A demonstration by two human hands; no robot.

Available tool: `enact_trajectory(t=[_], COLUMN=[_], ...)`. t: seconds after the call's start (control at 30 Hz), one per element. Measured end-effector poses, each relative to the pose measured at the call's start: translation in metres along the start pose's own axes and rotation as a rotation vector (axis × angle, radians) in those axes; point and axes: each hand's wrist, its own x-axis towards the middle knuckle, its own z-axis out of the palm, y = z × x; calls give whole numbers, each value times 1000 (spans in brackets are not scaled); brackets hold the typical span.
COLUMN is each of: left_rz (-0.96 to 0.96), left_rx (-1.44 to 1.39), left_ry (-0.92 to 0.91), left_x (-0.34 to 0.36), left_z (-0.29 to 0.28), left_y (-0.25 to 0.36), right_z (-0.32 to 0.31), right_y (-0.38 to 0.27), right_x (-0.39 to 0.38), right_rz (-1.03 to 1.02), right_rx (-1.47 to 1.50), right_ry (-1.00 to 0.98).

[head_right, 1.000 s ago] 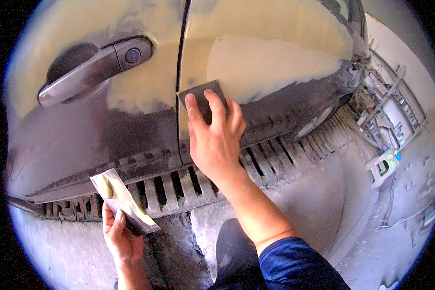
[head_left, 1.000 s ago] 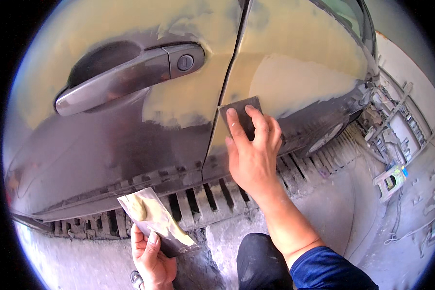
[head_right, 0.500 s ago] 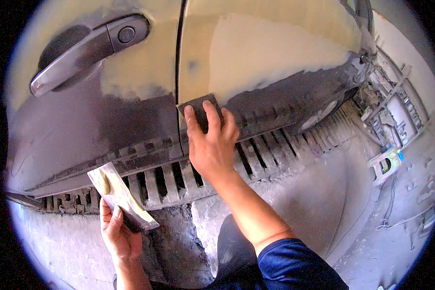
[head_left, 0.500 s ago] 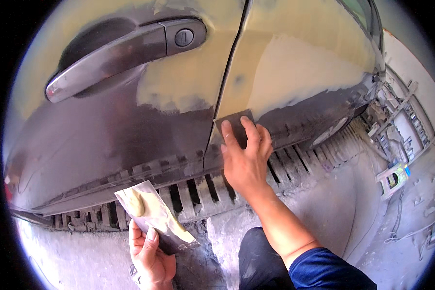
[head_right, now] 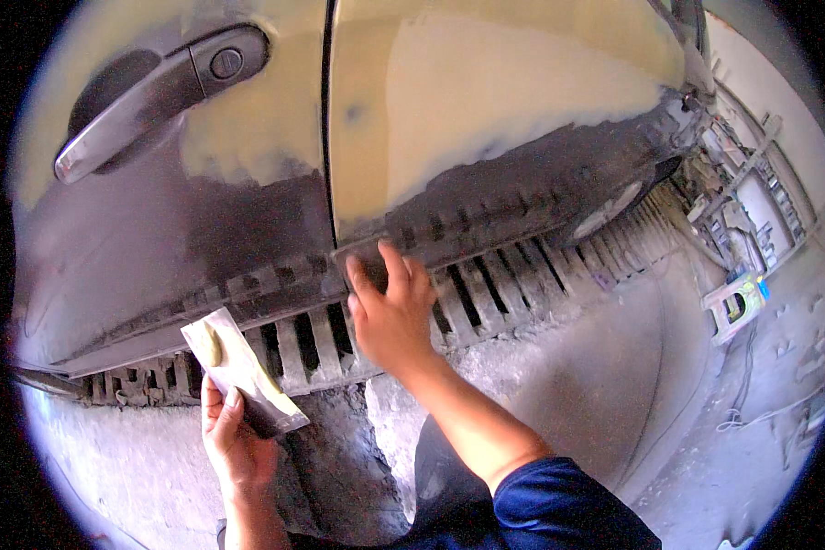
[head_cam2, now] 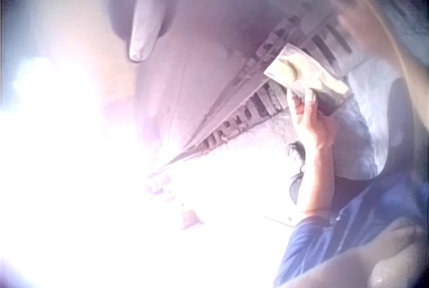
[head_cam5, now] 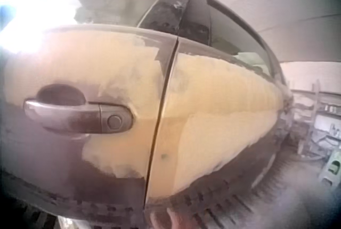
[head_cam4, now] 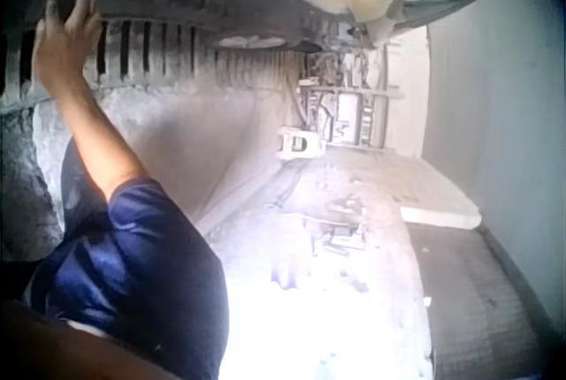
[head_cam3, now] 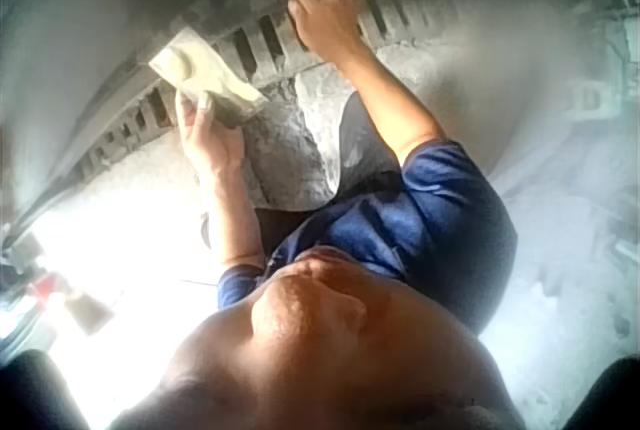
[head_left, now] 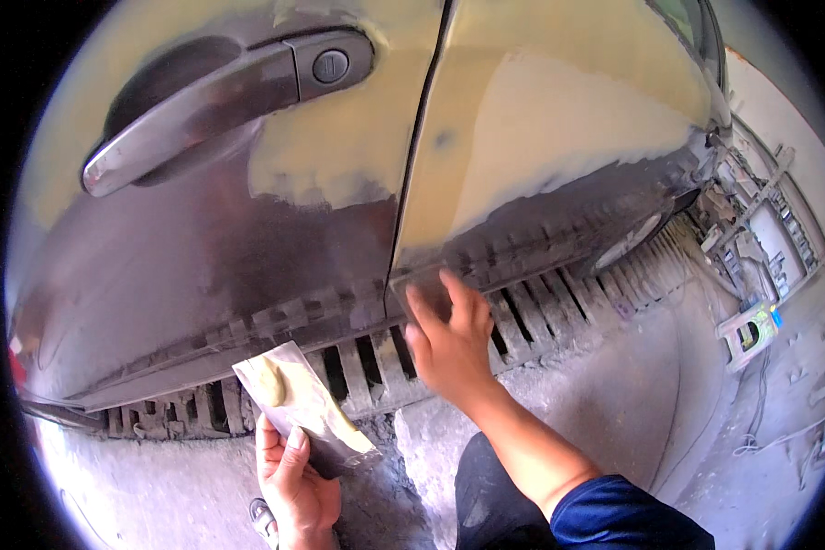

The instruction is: The person applies body filler to a car door using a putty knife, spreading the compound across the surface and smoothing it with a sanding block. The person repeatedly scoops filler from the knife and spreads it over the door panel.

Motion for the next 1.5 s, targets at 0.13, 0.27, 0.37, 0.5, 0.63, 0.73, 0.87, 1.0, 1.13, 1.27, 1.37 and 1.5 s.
enact_trajectory(t=[0.13,0.27,0.37,0.5,0.63,0.73,0.87,1.0,1.13,1.27,1.37,1.5], left_rz=[-6,-9,40,-135,-307,-348,-223,-193,-164,-164,-167,-174], left_rx=[7,15,-4,35,12,-31,5,-26,-20,-17,-6,-31], left_ry=[33,36,39,-147,-272,-327,-280,-293,-269,-274,-275,-253], left_x=[2,3,4,4,-8,-8,-3,-1,0,1,0,-1], left_z=[-2,1,13,0,-1,-4,-8,-4,-5,-8,-10,-6], left_y=[-9,-10,1,-3,-15,-14,-5,4,6,7,7,11], right_z=[-51,-38,-50,-65,-71,-66,-86,-131,-137,-134,-125,-94], right_y=[-19,-5,1,-7,-35,-51,-23,-14,-26,-35,-36,-26], right_x=[-26,-55,-40,7,19,18,88,161,199,203,195,175], right_rz=[-227,-259,-192,13,160,281,176,26,-77,-52,-31,-11], right_rx=[1023,1084,992,1395,1842,1898,1253,590,452,310,304,263], right_ry=[-269,-448,-414,-326,-515,-525,-40,359,485,448,449,420])
